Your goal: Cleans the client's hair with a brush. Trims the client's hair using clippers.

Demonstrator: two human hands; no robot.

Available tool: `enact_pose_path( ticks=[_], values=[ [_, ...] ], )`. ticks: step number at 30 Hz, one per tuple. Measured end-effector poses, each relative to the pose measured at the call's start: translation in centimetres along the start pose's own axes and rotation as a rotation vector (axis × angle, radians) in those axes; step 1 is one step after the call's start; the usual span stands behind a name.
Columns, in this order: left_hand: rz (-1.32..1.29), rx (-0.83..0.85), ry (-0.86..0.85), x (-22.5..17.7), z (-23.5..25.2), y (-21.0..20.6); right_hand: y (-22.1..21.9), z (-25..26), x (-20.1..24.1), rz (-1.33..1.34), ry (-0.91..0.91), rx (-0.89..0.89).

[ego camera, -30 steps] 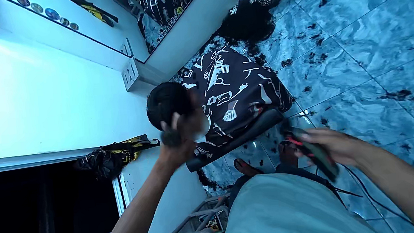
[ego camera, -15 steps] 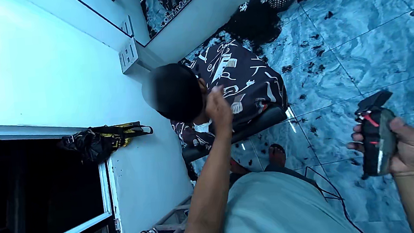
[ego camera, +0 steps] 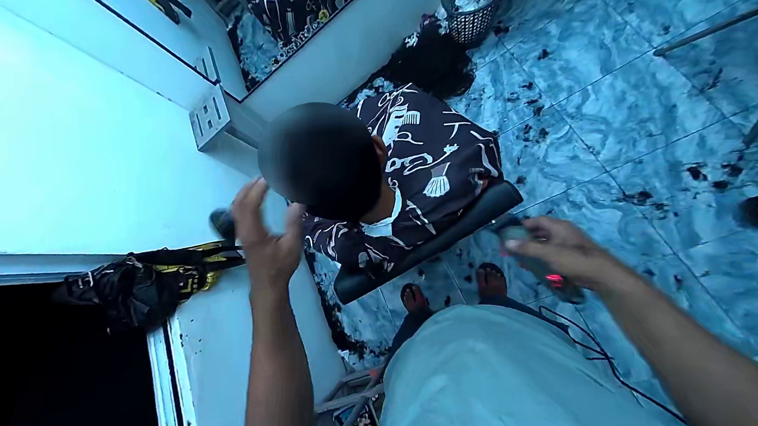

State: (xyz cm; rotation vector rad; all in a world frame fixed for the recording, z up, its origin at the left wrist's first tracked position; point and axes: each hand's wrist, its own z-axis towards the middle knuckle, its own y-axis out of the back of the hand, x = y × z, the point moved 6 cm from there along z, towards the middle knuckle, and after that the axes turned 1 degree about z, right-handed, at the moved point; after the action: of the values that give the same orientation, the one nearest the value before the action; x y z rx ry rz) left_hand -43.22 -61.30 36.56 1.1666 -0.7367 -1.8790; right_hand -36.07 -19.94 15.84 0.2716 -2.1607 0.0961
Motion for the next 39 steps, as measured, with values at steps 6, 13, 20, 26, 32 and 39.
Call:
enact_pose_path(
  ticks=[6,13,20,26,32,39],
  values=[
    [0.445,0.578,-0.198,-1.3,6.8,-6.5,-16.4,3.4,7.7,0.142,0.1,0.112],
    [0.374,0.628,-0.105,-1.3,10.0,-8.3,-18.9,4.0,9.0,0.456,-0.11,-0.05],
    [0.349,0.572,-0.076,-1.1,11.1,-9.8,-18.1,4.9,9.4,0.407,-0.044,-0.078],
    [0.355,0.566,-0.108,-0.8,11.6,-10.3,-16.9,5.1,10.6,0.361,0.113,0.002],
    [0.359,0.568,-0.107,-0.4,12.0,-10.7,-16.4,5.4,11.2,0.398,0.142,-0.02],
    [0.355,0.602,-0.119,-0.3,12.3,-10.9,-15.9,5.8,10.4,0.281,0.014,-0.028]
  ],
)
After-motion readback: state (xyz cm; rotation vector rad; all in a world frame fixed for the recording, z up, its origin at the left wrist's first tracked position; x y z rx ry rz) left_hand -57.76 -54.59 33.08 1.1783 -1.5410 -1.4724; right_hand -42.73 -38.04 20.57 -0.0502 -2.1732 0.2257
